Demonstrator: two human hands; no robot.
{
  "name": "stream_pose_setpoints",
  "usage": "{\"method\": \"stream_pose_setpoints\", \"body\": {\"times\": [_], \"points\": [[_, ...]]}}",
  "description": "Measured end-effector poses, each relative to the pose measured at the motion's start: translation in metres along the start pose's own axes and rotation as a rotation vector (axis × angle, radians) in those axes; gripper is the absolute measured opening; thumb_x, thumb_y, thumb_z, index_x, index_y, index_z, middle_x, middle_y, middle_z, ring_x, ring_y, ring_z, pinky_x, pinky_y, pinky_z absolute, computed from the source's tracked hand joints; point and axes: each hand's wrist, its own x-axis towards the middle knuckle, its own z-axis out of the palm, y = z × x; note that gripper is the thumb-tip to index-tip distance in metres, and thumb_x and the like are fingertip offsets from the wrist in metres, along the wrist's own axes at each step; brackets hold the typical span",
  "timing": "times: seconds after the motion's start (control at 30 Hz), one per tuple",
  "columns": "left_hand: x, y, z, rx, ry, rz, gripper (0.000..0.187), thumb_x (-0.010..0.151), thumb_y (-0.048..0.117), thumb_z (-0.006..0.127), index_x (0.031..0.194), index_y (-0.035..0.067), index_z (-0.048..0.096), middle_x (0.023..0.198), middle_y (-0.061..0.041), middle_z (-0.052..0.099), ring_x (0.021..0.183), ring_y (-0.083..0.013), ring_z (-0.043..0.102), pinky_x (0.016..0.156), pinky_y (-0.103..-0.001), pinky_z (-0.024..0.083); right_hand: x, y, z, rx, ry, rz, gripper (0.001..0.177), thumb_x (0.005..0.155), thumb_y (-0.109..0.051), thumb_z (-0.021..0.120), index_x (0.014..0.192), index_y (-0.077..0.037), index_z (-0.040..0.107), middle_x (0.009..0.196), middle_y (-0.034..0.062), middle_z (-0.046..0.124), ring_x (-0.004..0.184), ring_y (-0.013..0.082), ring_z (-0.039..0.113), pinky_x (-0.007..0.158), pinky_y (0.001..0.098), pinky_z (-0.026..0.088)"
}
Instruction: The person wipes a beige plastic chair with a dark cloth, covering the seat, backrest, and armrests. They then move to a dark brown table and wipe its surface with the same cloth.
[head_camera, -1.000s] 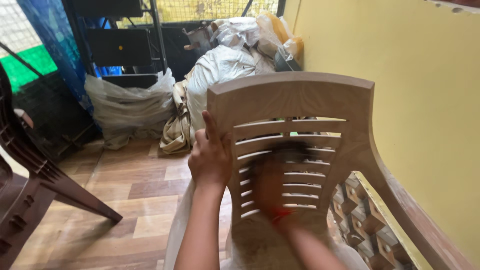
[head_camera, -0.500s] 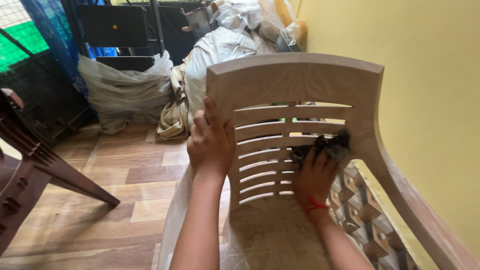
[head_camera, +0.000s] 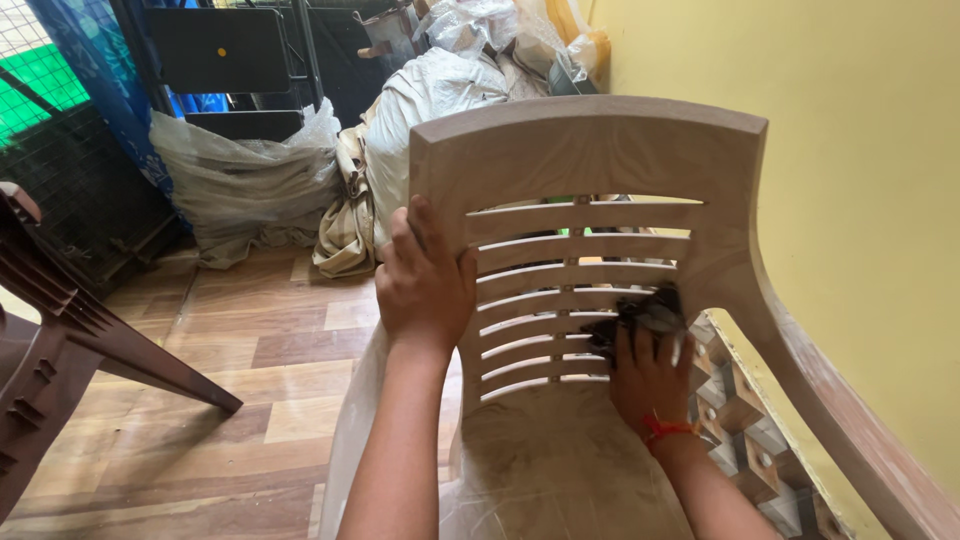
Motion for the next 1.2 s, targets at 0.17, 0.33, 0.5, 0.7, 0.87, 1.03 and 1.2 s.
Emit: {"method": "stream_pose_setpoints", "body": {"times": [0.17,0.33,0.5,0.7,0.87,1.03,1.2], "points": [[-0.002,0.0,0.002,-0.006,0.008,-0.01,0.092,0.092,0.044,0.07,0.155,-0.004,0.024,0.14,-0.025,0.044,0.107,-0.0384,0.061,0.078,-0.049,0.056,0.004,-0.115,0.001,0.285,-0.135,0.226,0.064,0.093,-0.041,0.056,0.139,0.002,0.051,0.14,0.0322,0.05,0.128,0.0533,0.047,0.113,0.0656,0.03],[-0.001,-0.003,0.002,-0.022,-0.038,-0.011,0.093,0.093,0.042,0.07,0.157,-0.003,0.021,0.139,-0.026,0.044,0.104,-0.0392,0.063,0.076,-0.05,0.057,-0.012,-0.186,-0.008,0.514,-0.071,-0.214,0.074,0.089,-0.048,0.06,0.134,0.009,0.05,0.132,0.0407,0.051,0.121,0.0605,0.043,0.106,0.0707,0.028],[-0.002,-0.002,0.005,-0.043,0.003,0.011,0.096,0.092,0.042,0.07,0.157,-0.003,0.016,0.139,-0.027,0.044,0.103,-0.0407,0.063,0.076,-0.051,0.058,-0.01,-0.047,0.014,0.274,-0.467,-0.136,0.055,0.094,-0.037,0.048,0.142,-0.011,0.05,0.142,0.0148,0.055,0.134,0.039,0.049,0.116,0.0656,0.028],[-0.002,-0.004,0.013,-0.045,-0.01,0.006,0.095,0.094,0.041,0.07,0.159,-0.002,0.015,0.136,-0.028,0.045,0.102,-0.0404,0.063,0.075,-0.051,0.057,-0.033,-0.052,0.043,0.128,-0.315,0.305,0.078,0.09,-0.051,0.054,0.15,-0.003,0.04,0.146,0.0286,0.045,0.129,0.0517,0.044,0.112,0.0662,0.025],[0.002,-0.004,0.012,-0.038,0.035,-0.007,0.095,0.092,0.042,0.071,0.157,0.001,0.016,0.135,-0.026,0.047,0.102,-0.0405,0.063,0.076,-0.051,0.057,-0.035,-0.224,0.053,0.581,-0.319,0.255,0.098,0.084,-0.057,0.063,0.144,0.015,0.033,0.146,0.0444,0.033,0.133,0.0578,0.034,0.111,0.0657,0.023],[-0.002,-0.007,0.011,-0.074,0.0,0.007,0.095,0.094,0.041,0.07,0.159,0.0,0.015,0.135,-0.026,0.046,0.101,-0.0411,0.063,0.077,-0.051,0.058,-0.055,-0.192,0.027,0.56,-0.512,-0.121,0.071,0.088,-0.039,0.066,0.138,0.007,0.046,0.144,0.0353,0.04,0.136,0.0534,0.033,0.116,0.0683,0.02],[-0.003,-0.003,0.005,-0.05,-0.008,0.0,0.094,0.093,0.042,0.071,0.159,0.0,0.017,0.135,-0.026,0.046,0.1,-0.0402,0.063,0.075,-0.052,0.057,-0.064,-0.038,0.014,0.074,-0.349,0.206,0.071,0.087,-0.042,0.06,0.144,-0.003,0.047,0.147,0.0198,0.048,0.133,0.0434,0.044,0.11,0.0649,0.029]]}}
